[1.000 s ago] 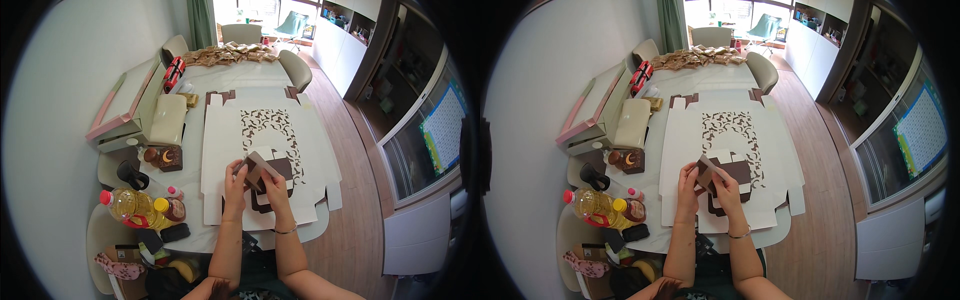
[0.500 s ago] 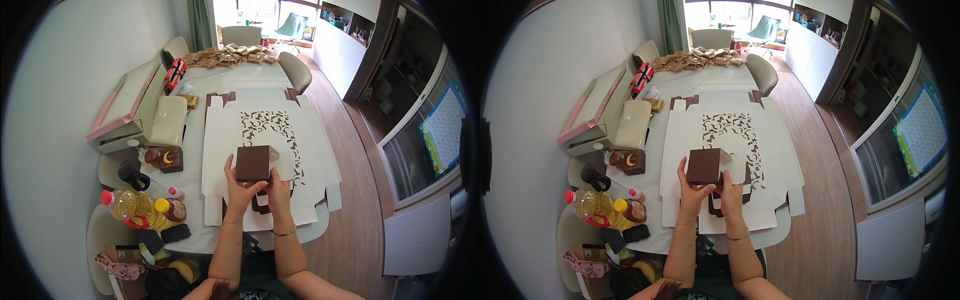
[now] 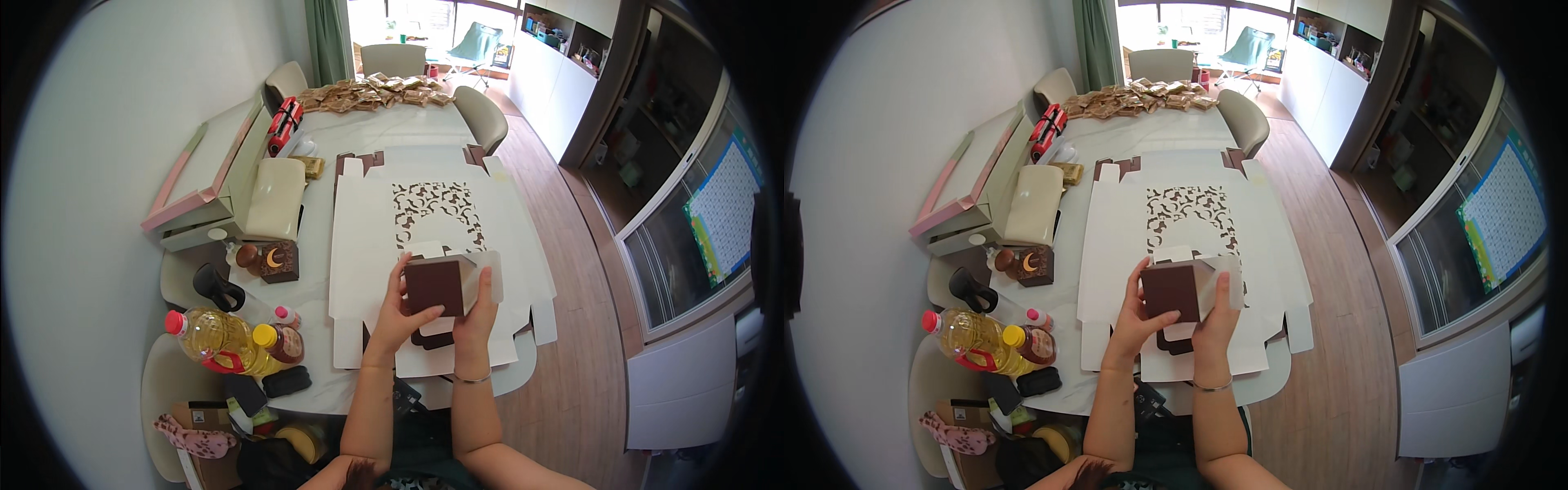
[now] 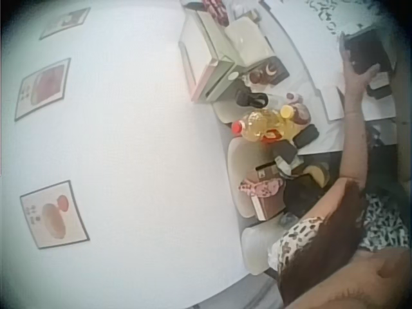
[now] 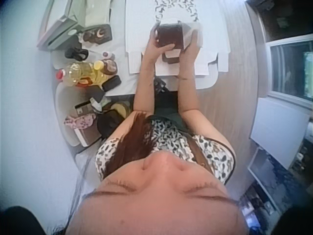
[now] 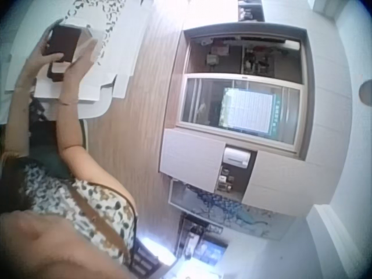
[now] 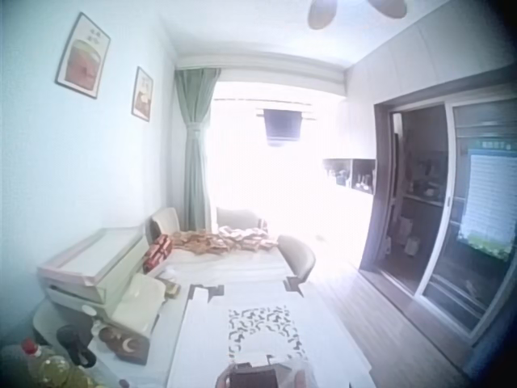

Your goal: The person assembles small brown cardboard boxes by folding the flaps and tucking them into slots. They handle the boxes one at a time, folding the sides and securing the structure before placing the completed box on the table.

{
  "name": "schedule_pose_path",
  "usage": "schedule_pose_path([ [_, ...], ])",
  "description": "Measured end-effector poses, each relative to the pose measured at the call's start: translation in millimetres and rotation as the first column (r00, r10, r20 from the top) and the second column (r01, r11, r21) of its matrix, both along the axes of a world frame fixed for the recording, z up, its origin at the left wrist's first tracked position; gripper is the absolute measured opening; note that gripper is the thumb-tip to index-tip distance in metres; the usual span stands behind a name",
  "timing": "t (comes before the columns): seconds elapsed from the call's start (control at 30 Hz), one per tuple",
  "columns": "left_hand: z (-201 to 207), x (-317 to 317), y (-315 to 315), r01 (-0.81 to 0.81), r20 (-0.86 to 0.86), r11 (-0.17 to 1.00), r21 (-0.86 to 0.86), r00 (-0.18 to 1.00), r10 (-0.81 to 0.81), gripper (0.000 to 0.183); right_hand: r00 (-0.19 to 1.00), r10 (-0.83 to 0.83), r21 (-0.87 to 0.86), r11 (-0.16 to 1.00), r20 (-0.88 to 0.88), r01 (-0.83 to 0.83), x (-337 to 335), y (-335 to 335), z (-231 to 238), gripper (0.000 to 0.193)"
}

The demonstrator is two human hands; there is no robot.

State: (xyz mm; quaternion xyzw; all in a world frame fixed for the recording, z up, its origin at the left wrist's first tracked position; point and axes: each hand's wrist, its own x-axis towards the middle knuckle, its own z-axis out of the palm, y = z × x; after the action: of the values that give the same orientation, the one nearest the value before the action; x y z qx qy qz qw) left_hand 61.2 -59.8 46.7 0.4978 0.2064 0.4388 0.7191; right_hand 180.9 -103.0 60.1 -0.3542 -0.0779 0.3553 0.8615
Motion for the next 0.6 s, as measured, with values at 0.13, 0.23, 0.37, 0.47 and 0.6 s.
schedule_pose_path([
  [0.13,-0.7,0.0,1.4,0.085,-0.126,0.995,0.054,0.989,-0.078,0.107,0.985,0.084,-0.044,0.995,-0.152,-0.092,22.9,-1.8,-18.6,0.038],
  [0.23,0.7,0.4,-0.7,0.1,-0.146,0.994,0.045,0.985,-0.092,0.113,0.991,0.118,-0.115,0.985,-0.069,-0.125,26.8,-2.9,-24.6,0.04],
  [0.37,4.0,10.0,-7.3,-0.005,-0.102,0.965,0.264,0.994,0.033,0.116,0.997,0.064,-0.065,0.996,-0.035,-0.067,18.0,-0.5,-21.6,0.034],
  [0.47,5.4,13.3,-7.6,-0.065,-0.127,0.976,0.209,0.988,0.093,0.106,0.992,-0.061,-0.072,0.995,0.107,0.069,6.4,-1.2,-10.4,0.03],
  [0.6,12.9,9.5,-9.5,-0.113,-0.108,0.993,0.017,0.988,0.114,0.089,0.897,0.116,-0.297,0.955,0.427,0.017,8.3,-7.3,-10.2,0.032],
])
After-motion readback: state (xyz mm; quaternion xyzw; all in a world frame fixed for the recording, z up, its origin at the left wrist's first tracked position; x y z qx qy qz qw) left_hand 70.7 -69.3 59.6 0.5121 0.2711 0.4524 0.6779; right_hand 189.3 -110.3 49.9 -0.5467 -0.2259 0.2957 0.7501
